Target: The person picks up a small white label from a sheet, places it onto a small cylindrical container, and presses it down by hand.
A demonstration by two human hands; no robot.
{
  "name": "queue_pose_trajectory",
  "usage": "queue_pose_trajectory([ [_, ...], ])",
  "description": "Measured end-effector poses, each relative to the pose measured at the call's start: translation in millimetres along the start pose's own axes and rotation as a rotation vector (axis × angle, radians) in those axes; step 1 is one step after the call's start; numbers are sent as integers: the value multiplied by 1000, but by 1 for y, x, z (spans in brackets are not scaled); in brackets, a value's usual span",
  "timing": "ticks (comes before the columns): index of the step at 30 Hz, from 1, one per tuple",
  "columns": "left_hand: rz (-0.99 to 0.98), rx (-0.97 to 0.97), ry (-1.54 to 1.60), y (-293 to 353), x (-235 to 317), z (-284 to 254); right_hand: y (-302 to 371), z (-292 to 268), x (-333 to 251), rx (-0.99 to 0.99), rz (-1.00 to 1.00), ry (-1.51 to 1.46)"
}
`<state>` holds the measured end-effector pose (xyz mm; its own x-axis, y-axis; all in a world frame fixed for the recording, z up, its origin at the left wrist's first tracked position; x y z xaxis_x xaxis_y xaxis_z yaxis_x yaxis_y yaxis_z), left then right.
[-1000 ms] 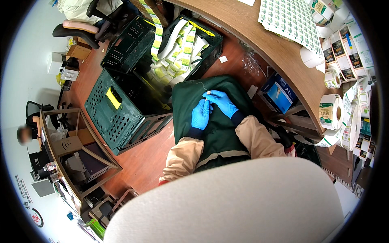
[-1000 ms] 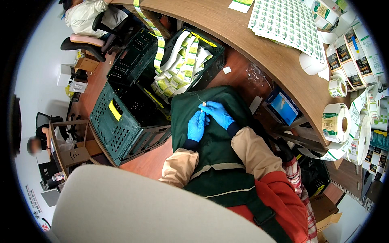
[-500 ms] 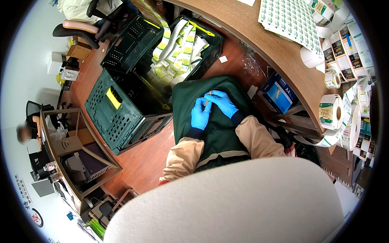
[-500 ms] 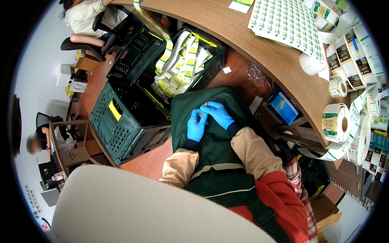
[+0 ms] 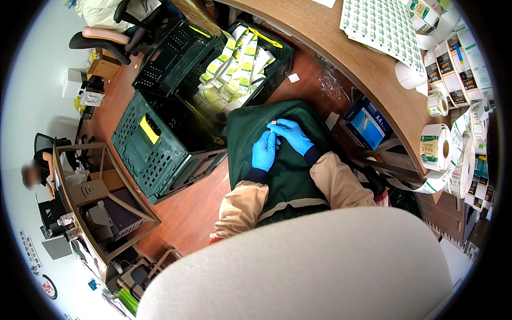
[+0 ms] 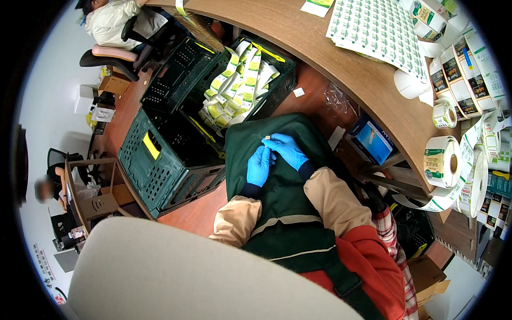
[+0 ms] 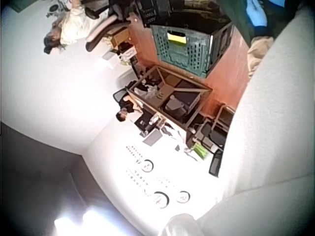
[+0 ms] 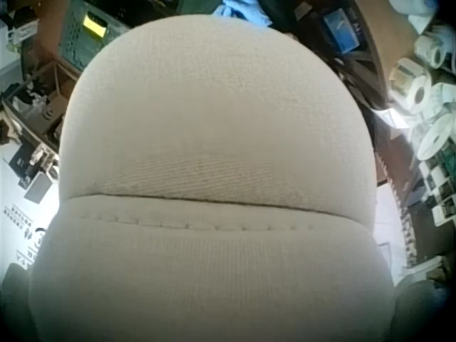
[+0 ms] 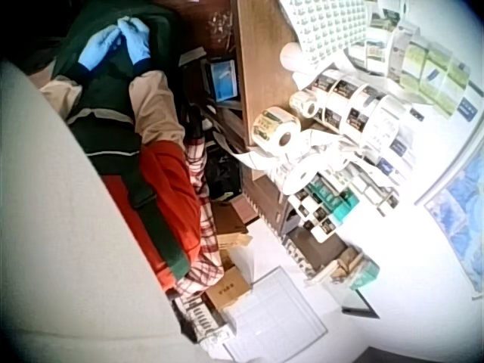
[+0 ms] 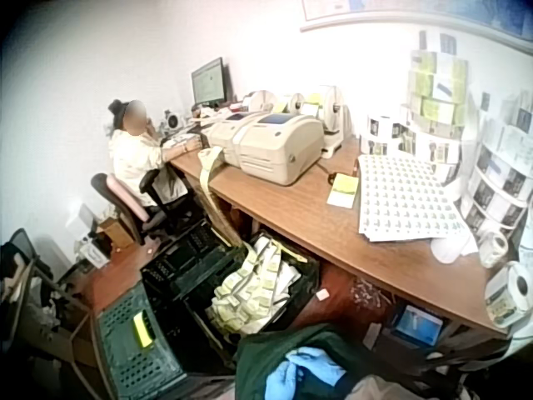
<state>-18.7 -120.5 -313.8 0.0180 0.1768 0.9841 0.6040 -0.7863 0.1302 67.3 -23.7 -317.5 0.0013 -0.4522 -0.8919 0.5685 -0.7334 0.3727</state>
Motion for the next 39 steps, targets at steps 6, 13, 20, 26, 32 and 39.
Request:
queue_pose_trajectory([
  [6,-17,99,-128,0,-1,0,-3,-6,6,-2,-35,64],
  [13,37,-5,-34,-2,-5,0,0,-1,1,-6,-18,16],
  [20,-10,26,-7,0,2,0,-4,-5,7,1,-38,8],
  [26,35,91,-111,-1,-6,-1,-2,-4,4,-20,-58,50],
  [32,-12,-1,-6,0,0,0,-2,-4,6,8,-8,22],
  [39,12,50,-98,-1,-3,0,-2,-6,5,-11,-37,77],
])
Point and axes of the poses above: each hand's wrist, its own y-axis away from the middle knuckle, its own z-axis out of the palm, x = y × z, the point moved 5 cm from there along -y, towards the middle knuckle, and after that the axes turned 10 degrees about x, right-handed, at the moved point
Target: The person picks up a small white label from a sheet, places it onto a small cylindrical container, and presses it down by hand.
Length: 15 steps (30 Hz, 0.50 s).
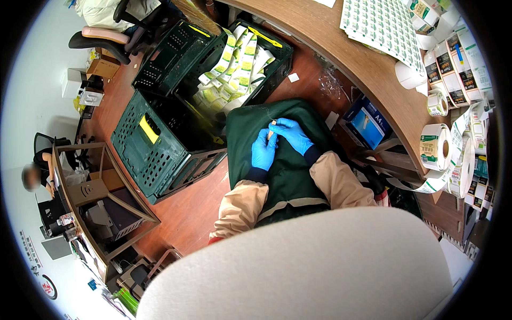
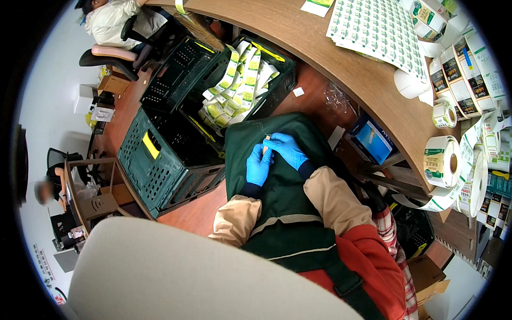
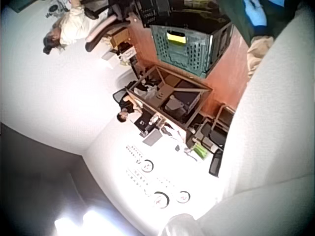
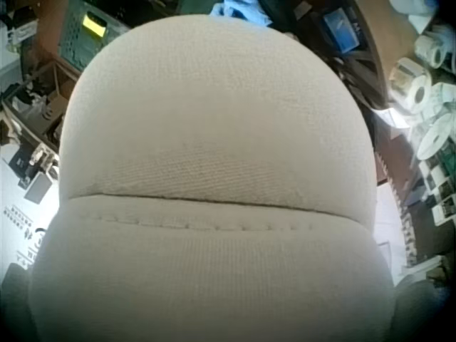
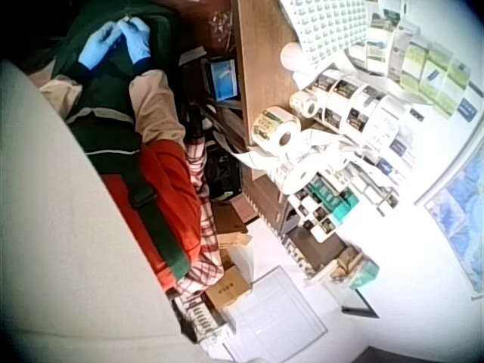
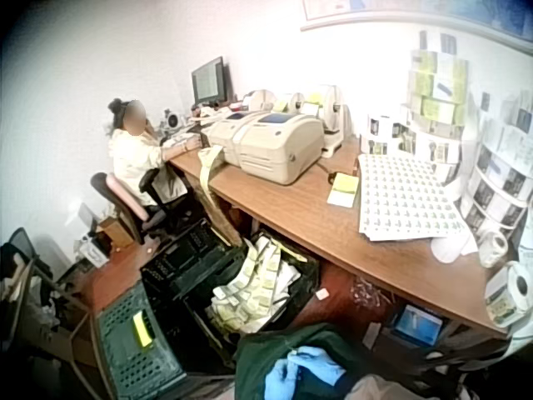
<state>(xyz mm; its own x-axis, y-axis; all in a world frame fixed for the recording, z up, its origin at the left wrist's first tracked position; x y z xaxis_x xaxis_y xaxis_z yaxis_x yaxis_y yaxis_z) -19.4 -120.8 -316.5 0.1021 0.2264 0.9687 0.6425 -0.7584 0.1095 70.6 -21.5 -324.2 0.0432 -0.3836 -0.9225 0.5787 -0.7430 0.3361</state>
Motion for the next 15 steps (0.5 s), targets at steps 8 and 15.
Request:
queue_pose_trajectory([
  [8,-40,-9,53,1,3,-1,-1,2,2,9,15,-39],
  [15,-37,-56,66,1,7,0,1,2,-2,-14,37,-16],
])
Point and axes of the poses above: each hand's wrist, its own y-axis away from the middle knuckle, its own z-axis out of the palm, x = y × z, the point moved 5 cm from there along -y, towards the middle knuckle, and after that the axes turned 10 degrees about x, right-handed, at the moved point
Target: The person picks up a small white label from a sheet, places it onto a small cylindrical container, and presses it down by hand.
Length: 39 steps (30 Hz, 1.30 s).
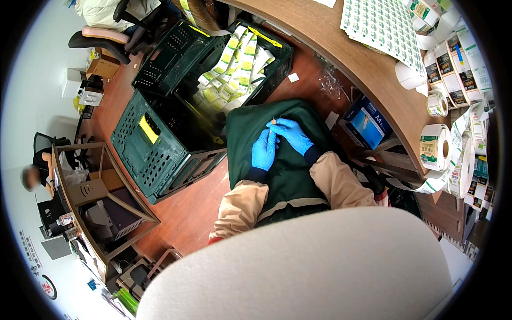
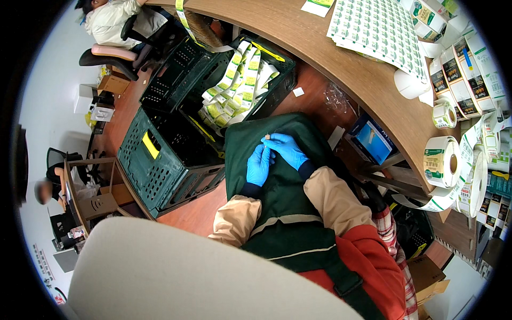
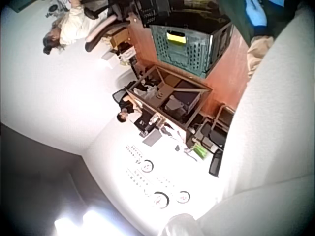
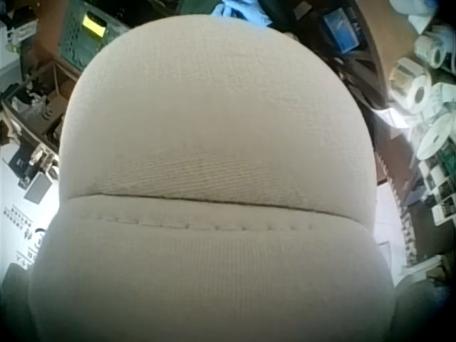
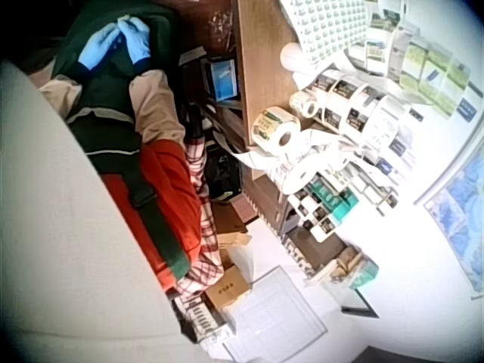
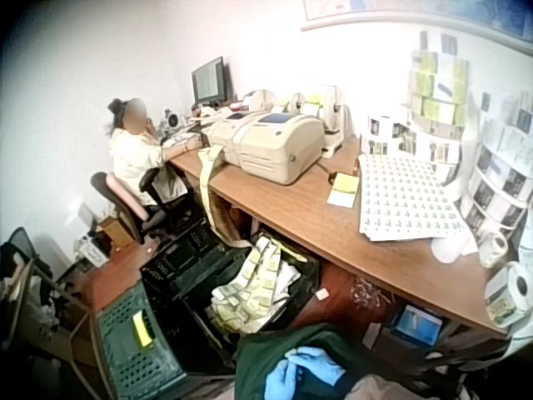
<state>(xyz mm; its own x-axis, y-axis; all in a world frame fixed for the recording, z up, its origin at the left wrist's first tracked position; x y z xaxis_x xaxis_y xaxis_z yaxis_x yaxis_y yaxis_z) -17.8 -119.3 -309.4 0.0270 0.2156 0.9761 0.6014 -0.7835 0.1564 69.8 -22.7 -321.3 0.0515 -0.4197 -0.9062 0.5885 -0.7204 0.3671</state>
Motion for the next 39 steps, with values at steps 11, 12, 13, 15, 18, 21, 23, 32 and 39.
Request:
queue_pose_trajectory([
  [11,17,33,82,-1,-7,-1,-1,-1,2,1,-22,-8],
  [12,12,37,87,-1,-7,-1,0,1,2,-14,3,3],
  [13,8,37,92,-1,-6,0,0,0,1,-4,-18,2],
  [15,-3,95,67,-2,-6,0,-1,-2,0,18,-59,1],
  [18,-6,82,47,-2,-10,-1,-1,-1,0,25,-36,-74],
  [21,-1,41,86,-1,-8,-2,1,2,-4,13,-22,-7],
  [23,6,45,88,-2,-8,-1,1,1,-2,6,-38,-4],
  [32,-24,44,92,0,-8,-1,1,0,-3,8,-30,-20],
  [39,-12,67,58,0,-5,-1,1,0,-5,29,-43,6],
])
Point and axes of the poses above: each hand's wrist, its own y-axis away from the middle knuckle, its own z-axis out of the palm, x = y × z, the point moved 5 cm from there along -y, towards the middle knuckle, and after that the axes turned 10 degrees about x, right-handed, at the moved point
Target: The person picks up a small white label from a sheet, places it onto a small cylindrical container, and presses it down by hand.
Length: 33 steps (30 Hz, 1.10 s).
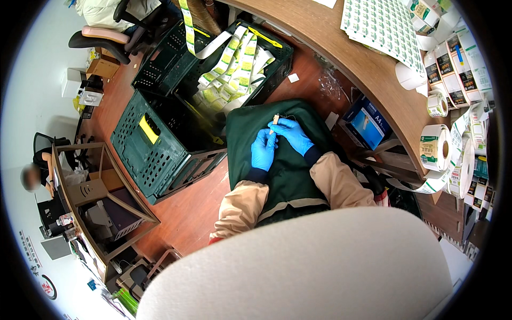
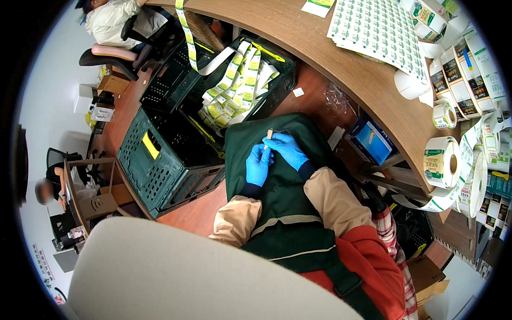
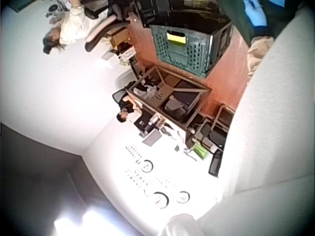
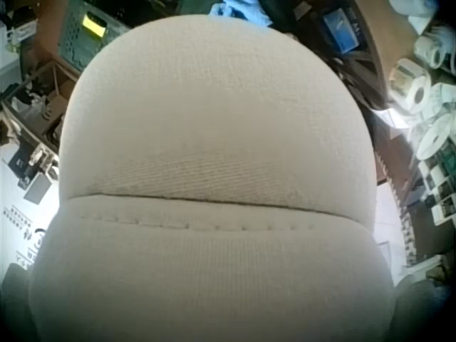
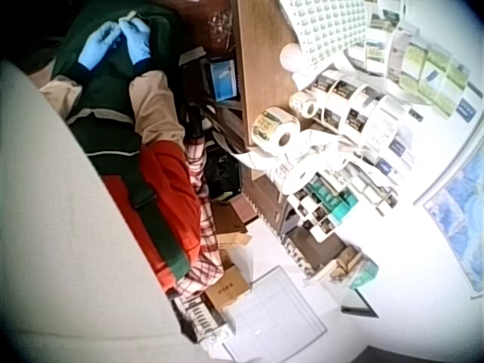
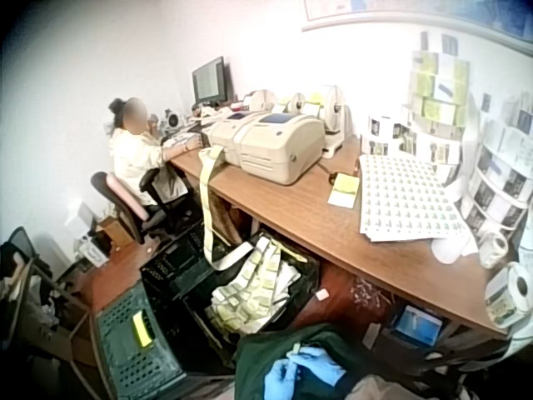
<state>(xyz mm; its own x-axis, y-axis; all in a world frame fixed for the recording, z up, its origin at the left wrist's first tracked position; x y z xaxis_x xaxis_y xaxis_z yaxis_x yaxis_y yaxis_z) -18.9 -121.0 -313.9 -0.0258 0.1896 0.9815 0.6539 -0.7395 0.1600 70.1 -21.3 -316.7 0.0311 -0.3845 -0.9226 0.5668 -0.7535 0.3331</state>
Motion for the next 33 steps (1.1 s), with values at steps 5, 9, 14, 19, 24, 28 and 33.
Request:
queue_pose_trajectory([
  [5,4,-27,45,-1,-3,1,-4,-2,12,-24,52,-66],
  [9,-21,-5,25,-2,-12,0,-5,-3,14,5,7,-8],
  [14,-8,-51,22,0,-2,2,-5,-2,17,-7,59,-68],
  [19,10,-66,-1,0,1,2,-5,-2,17,-26,68,-28],
  [24,8,-43,8,0,4,1,-6,-3,17,-47,48,-32],
  [28,33,-54,24,0,4,1,-2,1,10,-39,75,-68],
  [33,30,-46,4,1,7,1,-1,1,8,-42,71,-104],
])
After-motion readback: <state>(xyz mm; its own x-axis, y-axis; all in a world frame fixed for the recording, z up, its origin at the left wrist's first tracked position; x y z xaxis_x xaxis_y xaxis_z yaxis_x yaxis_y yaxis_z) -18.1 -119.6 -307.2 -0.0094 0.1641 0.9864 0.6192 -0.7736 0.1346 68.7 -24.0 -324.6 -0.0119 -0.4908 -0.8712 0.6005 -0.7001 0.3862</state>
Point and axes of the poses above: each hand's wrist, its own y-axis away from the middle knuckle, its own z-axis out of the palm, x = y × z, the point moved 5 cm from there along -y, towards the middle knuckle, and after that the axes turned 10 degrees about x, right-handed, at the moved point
